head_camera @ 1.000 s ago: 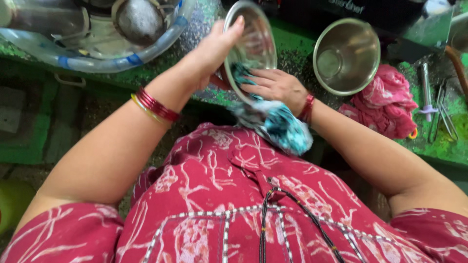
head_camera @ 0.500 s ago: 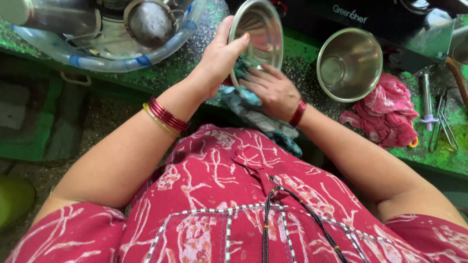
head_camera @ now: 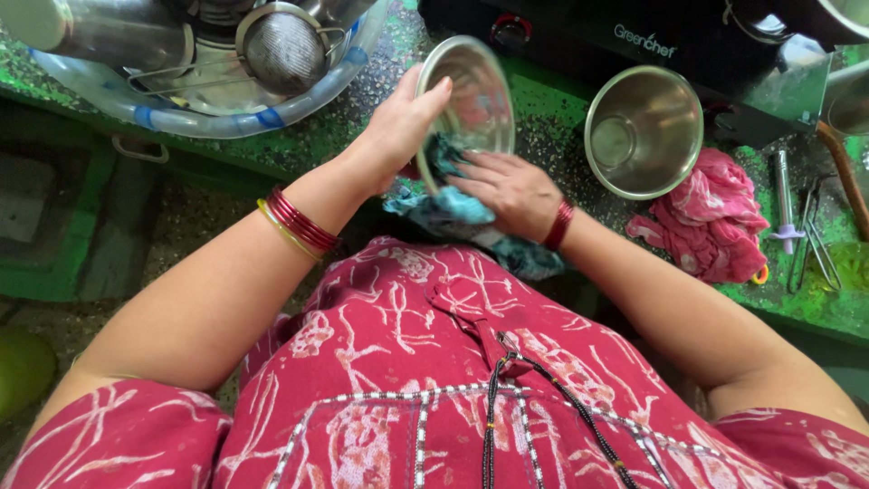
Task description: The person dries stainless steel bowls and small metal utensils one by one using a cloth and then places them on the kitchen counter.
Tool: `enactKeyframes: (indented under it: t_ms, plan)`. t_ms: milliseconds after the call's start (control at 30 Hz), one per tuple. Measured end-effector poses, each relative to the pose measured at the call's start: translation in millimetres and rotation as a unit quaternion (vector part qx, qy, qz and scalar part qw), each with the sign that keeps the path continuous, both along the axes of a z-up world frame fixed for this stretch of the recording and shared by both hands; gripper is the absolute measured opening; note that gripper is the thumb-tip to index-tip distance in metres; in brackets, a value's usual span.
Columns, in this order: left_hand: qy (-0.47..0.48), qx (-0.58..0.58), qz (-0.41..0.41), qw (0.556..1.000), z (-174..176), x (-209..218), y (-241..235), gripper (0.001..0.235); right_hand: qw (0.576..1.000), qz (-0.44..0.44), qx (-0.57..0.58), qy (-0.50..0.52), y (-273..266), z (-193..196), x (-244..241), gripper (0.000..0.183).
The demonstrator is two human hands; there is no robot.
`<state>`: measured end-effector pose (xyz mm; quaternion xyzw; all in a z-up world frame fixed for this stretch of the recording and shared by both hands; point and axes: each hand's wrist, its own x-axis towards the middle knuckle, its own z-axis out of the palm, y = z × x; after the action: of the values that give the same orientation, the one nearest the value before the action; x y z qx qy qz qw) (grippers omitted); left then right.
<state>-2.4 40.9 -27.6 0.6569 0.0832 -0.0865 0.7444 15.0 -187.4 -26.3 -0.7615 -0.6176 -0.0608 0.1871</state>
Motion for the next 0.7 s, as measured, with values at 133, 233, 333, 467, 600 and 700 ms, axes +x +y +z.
enactKeyframes:
  t_ms: [133,233,333,467,600,700]
  plan:
    - [-0.011,-0.014,0.123,0.992,-3.5,-6.1,-21.3,0.061,0.998,-0.060,0.002,0.032,0.8,4.2,1.1,0.043]
    - [-0.104,0.056,0.191,0.974,-19.0,-10.4,-46.4,0.077,0.943,-0.264,-0.090,0.183,23.9,-3.7,-24.3,0.027]
    - [-0.078,-0.032,0.148,0.985,-30.6,-5.4,-36.2,0.062,0.950,-0.196,0.020,0.243,30.9,-6.7,-29.7,0.034]
    - [-0.075,-0.097,0.053,0.991,-30.1,0.5,-8.4,0.052,0.995,-0.009,0.046,0.086,-7.0,-1.7,-13.5,0.051]
    - [0.046,-0.224,0.057,0.972,-11.1,-6.6,-5.0,0.045,0.914,-0.123,0.064,0.381,-39.0,4.0,-2.2,0.042]
    - [0.099,-0.210,0.074,0.970,1.6,-15.9,-12.2,0.046,0.851,-0.213,0.181,0.444,-43.7,18.4,2.5,0.036]
